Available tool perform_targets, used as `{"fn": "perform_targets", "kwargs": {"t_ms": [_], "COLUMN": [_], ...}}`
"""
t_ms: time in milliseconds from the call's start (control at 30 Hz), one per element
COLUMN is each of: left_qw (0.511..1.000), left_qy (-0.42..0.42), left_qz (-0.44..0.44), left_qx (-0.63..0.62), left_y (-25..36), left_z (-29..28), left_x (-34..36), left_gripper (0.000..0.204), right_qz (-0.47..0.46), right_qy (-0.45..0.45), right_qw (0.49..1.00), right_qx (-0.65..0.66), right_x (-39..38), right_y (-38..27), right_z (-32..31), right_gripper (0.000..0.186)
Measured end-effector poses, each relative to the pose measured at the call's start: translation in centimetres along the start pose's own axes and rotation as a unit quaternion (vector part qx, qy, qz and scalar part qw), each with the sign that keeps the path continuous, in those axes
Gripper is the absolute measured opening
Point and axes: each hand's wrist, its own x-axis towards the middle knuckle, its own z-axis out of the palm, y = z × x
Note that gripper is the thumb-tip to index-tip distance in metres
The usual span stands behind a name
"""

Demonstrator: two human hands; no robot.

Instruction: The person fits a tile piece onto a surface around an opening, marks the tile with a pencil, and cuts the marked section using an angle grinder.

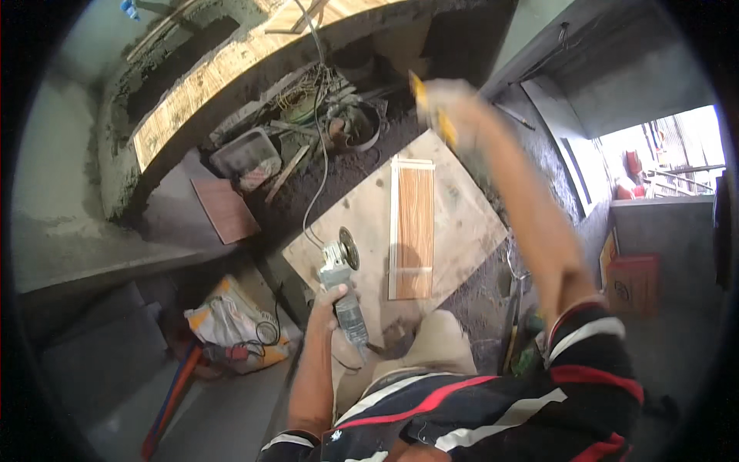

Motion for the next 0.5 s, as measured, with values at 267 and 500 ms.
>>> {"fn": "perform_targets", "kwargs": {"t_ms": [267, 500], "left_qw": [0.999, 0.998], "left_qy": [-0.042, -0.049], "left_qz": [-0.007, -0.023], "left_qx": [-0.034, 0.012], "left_y": [-0.8, -0.2], "left_z": [-1.6, -1.8], "left_x": [0.2, 0.7], "left_gripper": [0.047, 0.044], "right_qz": [-0.065, 0.237], "right_qy": [0.219, 0.235], "right_qw": [0.926, 0.918], "right_qx": [0.300, 0.213], "right_x": [1.6, -17.8], "right_y": [-12.3, 16.4], "right_z": [-4.2, 10.5], "right_gripper": [0.043, 0.030]}}
